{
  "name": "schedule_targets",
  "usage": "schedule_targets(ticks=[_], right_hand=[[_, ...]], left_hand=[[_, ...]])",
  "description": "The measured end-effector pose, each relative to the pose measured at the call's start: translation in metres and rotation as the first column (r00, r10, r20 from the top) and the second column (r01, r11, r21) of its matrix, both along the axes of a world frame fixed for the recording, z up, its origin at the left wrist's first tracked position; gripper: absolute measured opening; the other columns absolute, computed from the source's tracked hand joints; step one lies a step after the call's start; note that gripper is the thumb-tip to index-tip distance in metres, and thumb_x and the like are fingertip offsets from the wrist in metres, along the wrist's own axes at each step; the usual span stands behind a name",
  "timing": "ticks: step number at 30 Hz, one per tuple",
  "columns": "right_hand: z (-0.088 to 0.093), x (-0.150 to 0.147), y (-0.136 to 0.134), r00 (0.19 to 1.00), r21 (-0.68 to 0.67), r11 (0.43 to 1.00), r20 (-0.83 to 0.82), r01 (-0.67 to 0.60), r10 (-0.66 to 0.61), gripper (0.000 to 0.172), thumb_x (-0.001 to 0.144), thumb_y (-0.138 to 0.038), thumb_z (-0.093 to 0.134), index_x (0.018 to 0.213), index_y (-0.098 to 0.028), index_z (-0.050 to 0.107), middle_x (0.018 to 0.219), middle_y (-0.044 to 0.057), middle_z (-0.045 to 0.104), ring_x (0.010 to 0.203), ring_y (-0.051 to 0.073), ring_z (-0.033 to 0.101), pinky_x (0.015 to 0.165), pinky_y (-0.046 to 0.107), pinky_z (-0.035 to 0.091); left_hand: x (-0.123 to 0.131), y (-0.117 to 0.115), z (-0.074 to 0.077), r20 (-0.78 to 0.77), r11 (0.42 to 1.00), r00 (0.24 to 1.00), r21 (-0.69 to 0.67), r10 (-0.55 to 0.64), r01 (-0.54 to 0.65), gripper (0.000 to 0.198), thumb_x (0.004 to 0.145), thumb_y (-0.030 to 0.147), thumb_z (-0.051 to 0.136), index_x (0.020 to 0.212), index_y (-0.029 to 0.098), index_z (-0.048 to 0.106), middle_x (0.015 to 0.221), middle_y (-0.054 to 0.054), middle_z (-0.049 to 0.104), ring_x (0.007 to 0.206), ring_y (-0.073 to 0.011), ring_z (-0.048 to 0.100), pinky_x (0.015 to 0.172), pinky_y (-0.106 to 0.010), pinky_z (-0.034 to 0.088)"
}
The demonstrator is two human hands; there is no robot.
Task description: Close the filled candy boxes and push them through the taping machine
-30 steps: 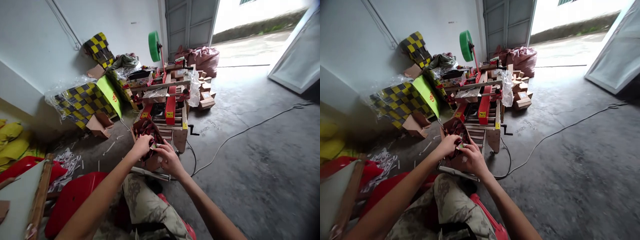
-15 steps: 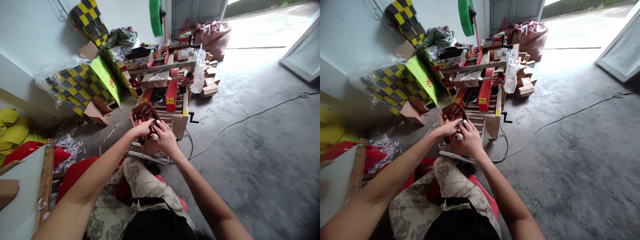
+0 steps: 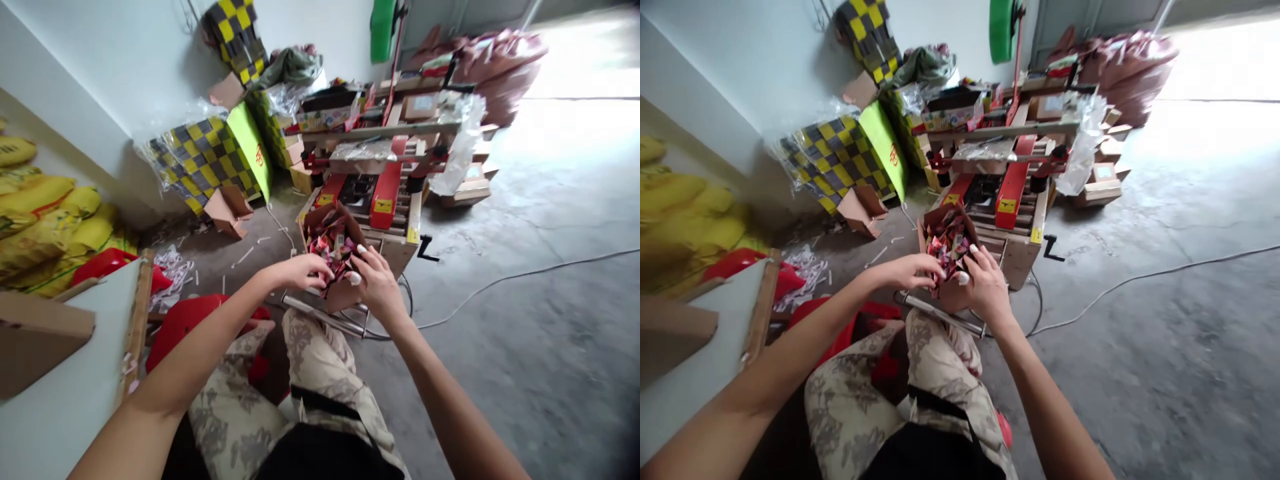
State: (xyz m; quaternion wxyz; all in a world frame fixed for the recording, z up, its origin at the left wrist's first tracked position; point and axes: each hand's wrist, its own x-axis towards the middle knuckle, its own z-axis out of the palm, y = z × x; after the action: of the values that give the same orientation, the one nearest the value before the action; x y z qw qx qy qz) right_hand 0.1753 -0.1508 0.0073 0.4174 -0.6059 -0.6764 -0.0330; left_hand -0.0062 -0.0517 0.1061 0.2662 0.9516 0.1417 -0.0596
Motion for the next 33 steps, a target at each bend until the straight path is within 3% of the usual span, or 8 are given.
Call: schedule_targets(ticks=[4,10,15,22,24,26,29,33], right_hand=[[0.0,-0.003,-0.001,0.999,-0.024,0.999,0.012,0.044,-0.044,0.035,0.091,-0.026,0.046,0.121,-0.011,0.058,0.132,0.012,0.048,0.129,0.028,0.033,0.107,0.044,0.036],[0.0,-0.009,-0.001,0.996,-0.073,0.995,-0.05,0.063,-0.067,0.039,0.089,-0.024,0.053,0.126,-0.014,0.054,0.136,0.009,0.045,0.131,0.026,0.031,0.108,0.042,0.036],[0.005,-0.012,-0.004,0.99,-0.065,0.997,-0.131,0.044,-0.052,0.041,0.088,-0.025,0.052,0.128,-0.015,0.052,0.136,0.009,0.045,0.131,0.025,0.031,0.109,0.041,0.033],[0.001,-0.011,-0.005,0.98,-0.035,0.999,-0.198,0.013,-0.02,0.046,0.086,-0.029,0.056,0.13,-0.018,0.049,0.136,0.007,0.044,0.133,0.024,0.027,0.11,0.04,0.029],[0.002,-0.01,-0.007,0.972,-0.025,1.0,-0.233,0.012,-0.017,0.056,0.084,-0.025,0.058,0.137,-0.019,0.041,0.14,0.007,0.039,0.134,0.022,0.025,0.111,0.038,0.029],[0.006,-0.011,-0.008,0.967,-0.037,0.999,-0.251,0.034,-0.042,0.07,0.081,-0.02,0.059,0.144,-0.018,0.028,0.146,0.01,0.029,0.134,0.022,0.025,0.11,0.039,0.028],[0.017,-0.014,-0.006,0.982,-0.089,0.995,-0.175,0.051,-0.066,0.067,0.083,-0.024,0.057,0.143,-0.021,0.028,0.148,0.011,0.026,0.135,0.024,0.023,0.112,0.049,0.019],[0.03,-0.023,0.004,0.994,-0.176,0.978,-0.011,0.109,-0.113,0.04,0.088,-0.038,0.055,0.122,-0.015,0.056,0.133,0.016,0.047,0.136,0.029,0.022,0.112,0.054,0.004]], left_hand=[[-0.008,0.005,-0.01,0.019,1.0,1.0,0.002,-0.014,0.014,0.019,0.07,0.014,0.074,0.087,0.019,0.072,0.089,-0.003,0.069,0.114,-0.0238,0.049,0.097,-0.029,0.038],[-0.009,0.02,-0.027,0.006,0.992,0.994,0.061,-0.107,0.106,0.016,0.08,0.016,0.061,0.085,0.024,0.074,0.085,-0.001,0.07,0.087,-0.0165,0.059,0.083,-0.024,0.043],[0.003,0.009,-0.007,-0.121,0.996,0.989,-0.008,-0.084,0.083,0.019,0.08,0.037,0.063,0.089,0.024,0.072,0.088,-0.001,0.069,0.093,-0.0192,0.058,0.085,-0.024,0.041],[0.018,-0.005,0.017,-0.285,0.978,0.958,-0.194,0.017,-0.075,0.027,0.08,0.034,0.055,0.098,0.019,0.067,0.091,-0.001,0.068,0.089,-0.019,0.06,0.084,-0.026,0.044],[0.015,0.01,0.021,-0.213,0.971,0.971,-0.185,0.112,-0.153,0.03,0.083,0.039,0.049,0.094,0.017,0.067,0.089,-0.003,0.068,0.085,-0.0185,0.061,0.079,-0.025,0.047],[0.011,0.036,0.022,-0.001,0.969,0.969,0.01,0.246,-0.246,0.033,0.083,0.043,0.048,0.093,0.016,0.064,0.093,-0.006,0.066,0.09,-0.02,0.061,0.084,-0.029,0.047],[0.008,0.079,0.014,0.324,0.816,0.88,0.357,0.348,-0.454,0.044,0.078,0.043,0.052,0.111,0.013,0.056,0.116,-0.013,0.058,0.111,-0.0261,0.052,0.099,-0.039,0.04],[0.018,0.115,-0.012,0.311,0.61,0.808,0.535,0.501,-0.584,0.064,0.078,0.042,0.057,0.131,0.008,0.041,0.142,-0.021,0.034,0.133,-0.0316,0.03,0.108,-0.049,0.026]])
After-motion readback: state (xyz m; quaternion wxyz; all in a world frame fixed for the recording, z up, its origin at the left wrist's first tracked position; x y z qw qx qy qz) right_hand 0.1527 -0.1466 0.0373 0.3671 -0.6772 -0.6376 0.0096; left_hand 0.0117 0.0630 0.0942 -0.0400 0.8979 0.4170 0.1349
